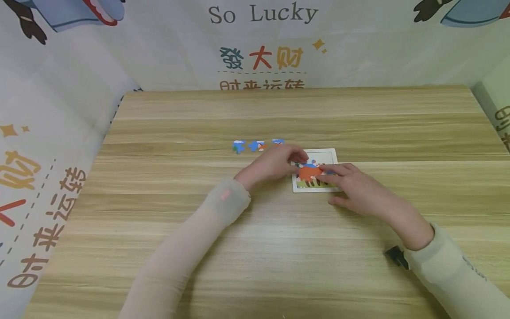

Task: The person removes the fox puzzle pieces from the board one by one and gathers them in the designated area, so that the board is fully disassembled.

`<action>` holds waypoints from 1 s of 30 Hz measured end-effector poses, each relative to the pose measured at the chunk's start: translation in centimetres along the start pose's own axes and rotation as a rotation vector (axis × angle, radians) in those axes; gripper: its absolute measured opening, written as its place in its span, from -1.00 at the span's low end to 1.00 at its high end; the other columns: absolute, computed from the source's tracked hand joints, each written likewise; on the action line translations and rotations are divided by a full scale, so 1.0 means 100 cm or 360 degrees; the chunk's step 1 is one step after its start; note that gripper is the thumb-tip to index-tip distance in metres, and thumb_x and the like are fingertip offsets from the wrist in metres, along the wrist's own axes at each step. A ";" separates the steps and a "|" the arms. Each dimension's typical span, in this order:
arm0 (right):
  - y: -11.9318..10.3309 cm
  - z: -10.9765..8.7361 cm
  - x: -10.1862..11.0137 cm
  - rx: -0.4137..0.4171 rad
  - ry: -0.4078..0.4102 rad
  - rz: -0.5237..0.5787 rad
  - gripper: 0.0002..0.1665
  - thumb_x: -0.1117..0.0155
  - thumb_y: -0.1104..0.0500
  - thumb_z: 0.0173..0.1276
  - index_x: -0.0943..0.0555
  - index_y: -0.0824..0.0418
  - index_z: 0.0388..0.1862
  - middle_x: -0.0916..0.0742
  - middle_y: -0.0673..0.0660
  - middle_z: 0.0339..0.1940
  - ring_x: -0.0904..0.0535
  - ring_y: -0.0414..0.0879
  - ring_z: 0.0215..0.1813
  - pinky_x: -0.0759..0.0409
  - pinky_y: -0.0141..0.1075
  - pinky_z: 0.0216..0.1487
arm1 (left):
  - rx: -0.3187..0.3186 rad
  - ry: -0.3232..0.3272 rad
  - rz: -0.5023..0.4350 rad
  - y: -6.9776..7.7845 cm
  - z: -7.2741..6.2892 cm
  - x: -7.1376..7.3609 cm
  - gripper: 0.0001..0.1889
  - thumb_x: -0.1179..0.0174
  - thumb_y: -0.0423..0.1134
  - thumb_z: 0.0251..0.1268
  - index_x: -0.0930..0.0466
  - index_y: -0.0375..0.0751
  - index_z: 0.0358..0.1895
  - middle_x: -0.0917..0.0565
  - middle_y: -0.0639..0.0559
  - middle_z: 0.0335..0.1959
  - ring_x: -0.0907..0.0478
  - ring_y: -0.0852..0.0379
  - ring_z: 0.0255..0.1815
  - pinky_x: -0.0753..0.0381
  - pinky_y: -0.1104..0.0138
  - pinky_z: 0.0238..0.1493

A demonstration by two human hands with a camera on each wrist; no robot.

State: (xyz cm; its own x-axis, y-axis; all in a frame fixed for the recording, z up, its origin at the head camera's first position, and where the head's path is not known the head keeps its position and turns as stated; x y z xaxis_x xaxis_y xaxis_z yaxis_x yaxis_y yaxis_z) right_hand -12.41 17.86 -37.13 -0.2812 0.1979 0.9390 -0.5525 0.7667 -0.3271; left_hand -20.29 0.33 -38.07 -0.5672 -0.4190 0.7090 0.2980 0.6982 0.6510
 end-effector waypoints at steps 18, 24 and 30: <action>-0.001 0.000 0.001 -0.0011 -0.0011 0.0025 -0.35 -0.42 0.17 0.30 -0.51 0.24 0.36 -0.49 0.29 0.43 -0.37 0.34 0.40 -0.42 0.17 0.37 | -0.0025 -0.0053 0.0164 0.009 0.015 -0.008 -0.66 -0.28 -0.49 0.20 -0.62 -0.14 0.03 -0.67 0.02 0.01 -0.56 0.10 0.05 -0.55 0.31 0.12; -0.001 0.001 0.001 -0.0010 -0.0016 0.0022 -0.36 -0.41 0.16 0.31 -0.51 0.24 0.36 -0.49 0.29 0.44 -0.37 0.34 0.41 -0.41 0.18 0.38 | -0.0071 -0.0028 0.0136 0.010 0.014 -0.008 -0.68 -0.23 -0.55 0.18 -0.66 -0.16 -0.03 -0.68 0.00 -0.04 -0.56 0.09 -0.04 -0.56 0.35 0.03; -0.001 0.000 0.001 -0.0006 -0.0001 0.0016 -0.36 -0.41 0.16 0.31 -0.51 0.24 0.36 -0.49 0.28 0.43 -0.37 0.33 0.40 -0.42 0.17 0.37 | -0.0048 -0.0008 0.0109 0.009 0.013 -0.006 -0.72 -0.23 -0.51 0.21 -0.66 -0.15 -0.06 -0.69 0.02 -0.05 -0.56 0.11 -0.04 -0.55 0.34 0.03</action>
State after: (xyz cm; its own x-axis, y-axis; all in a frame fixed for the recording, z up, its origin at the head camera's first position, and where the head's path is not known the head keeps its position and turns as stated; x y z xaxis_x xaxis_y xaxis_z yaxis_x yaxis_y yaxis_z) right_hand -12.38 17.80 -37.02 -0.2873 0.2055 0.9355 -0.5464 0.7671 -0.3363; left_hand -20.66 1.95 -38.30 -0.5485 -0.3679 0.7509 0.3592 0.7073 0.6089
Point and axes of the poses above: each hand's wrist, its own z-axis towards the middle knuckle, its own x-axis out of the back of the hand, y = z × x, the point moved 4 cm from there along z, towards the middle knuckle
